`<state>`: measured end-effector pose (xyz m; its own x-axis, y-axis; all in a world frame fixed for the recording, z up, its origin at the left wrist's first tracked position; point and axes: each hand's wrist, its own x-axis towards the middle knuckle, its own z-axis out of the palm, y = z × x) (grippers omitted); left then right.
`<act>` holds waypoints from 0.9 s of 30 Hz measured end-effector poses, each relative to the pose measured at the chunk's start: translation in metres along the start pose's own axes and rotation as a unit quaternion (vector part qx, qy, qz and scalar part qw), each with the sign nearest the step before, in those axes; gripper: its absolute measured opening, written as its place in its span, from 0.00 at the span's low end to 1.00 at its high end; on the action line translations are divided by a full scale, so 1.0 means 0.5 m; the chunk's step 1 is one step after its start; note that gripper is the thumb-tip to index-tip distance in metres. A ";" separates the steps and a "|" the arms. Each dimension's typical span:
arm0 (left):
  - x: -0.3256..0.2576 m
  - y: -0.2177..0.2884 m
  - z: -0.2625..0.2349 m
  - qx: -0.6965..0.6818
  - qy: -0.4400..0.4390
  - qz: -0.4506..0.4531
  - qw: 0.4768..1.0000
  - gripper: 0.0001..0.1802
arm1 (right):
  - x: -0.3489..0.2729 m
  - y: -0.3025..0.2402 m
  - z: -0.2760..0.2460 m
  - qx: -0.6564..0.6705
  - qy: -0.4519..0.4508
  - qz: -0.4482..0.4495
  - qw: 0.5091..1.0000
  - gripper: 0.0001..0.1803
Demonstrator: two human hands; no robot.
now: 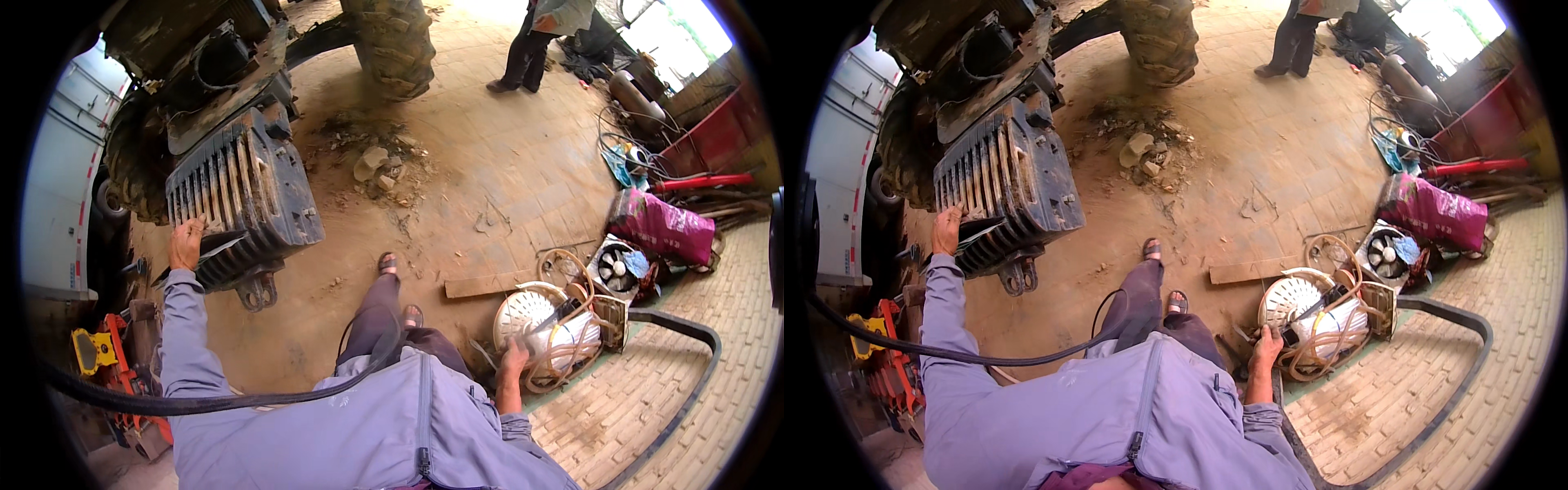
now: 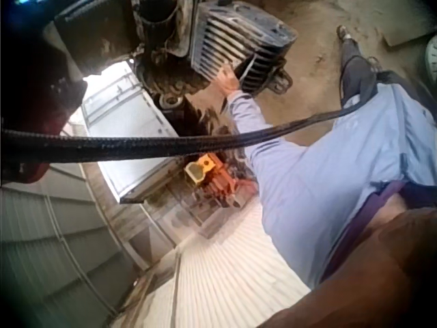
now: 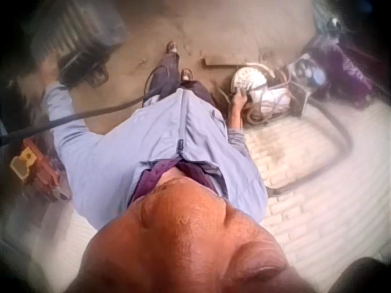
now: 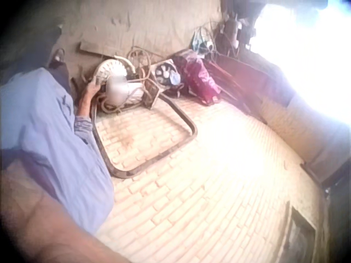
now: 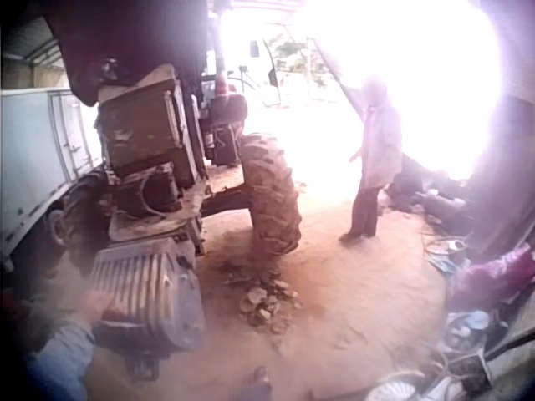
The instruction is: The person works on the undercarriage and front grill of a tractor, using a tool to adjust or fasten components and then handling the front grill pieces by hand.
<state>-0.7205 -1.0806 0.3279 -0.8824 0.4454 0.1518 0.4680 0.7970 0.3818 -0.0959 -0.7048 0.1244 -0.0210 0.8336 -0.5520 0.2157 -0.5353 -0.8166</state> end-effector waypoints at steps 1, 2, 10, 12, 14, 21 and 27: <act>0.000 0.005 0.003 0.003 -0.003 -0.006 1.000 0.34 | 0.007 0.000 -0.001 -0.002 -0.002 0.006 1.000 0.08; -0.002 0.005 0.004 0.022 0.002 -0.017 1.000 0.35 | 0.015 -0.002 0.002 -0.005 -0.004 0.012 1.000 0.08; -0.026 -0.003 -0.004 -0.175 -0.017 -0.103 0.979 0.33 | 0.173 -0.065 0.091 -0.005 -0.003 0.049 0.999 0.08; -0.032 0.011 -0.016 -0.181 0.008 -0.140 0.973 0.34 | 0.216 -0.088 0.129 0.010 0.008 0.046 0.999 0.08; -0.039 0.011 -0.022 -0.172 0.023 -0.185 0.967 0.33 | 0.258 -0.126 0.175 -0.014 -0.020 0.054 0.998 0.08; -0.043 -0.048 0.015 -0.152 0.082 -0.240 0.955 0.21 | 0.411 -0.312 0.310 -0.057 -0.021 0.023 0.998 0.06; -0.093 -0.183 0.024 -0.016 0.082 -0.194 0.977 0.21 | 0.500 -0.416 0.386 -0.069 -0.030 -0.022 0.997 0.11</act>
<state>-0.7218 -1.1694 0.2748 -0.9904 0.0377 0.1330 0.0963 0.8785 0.4679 -0.3343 -0.4112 0.1237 -0.0912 0.8434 -0.5295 0.3456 -0.4719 -0.8111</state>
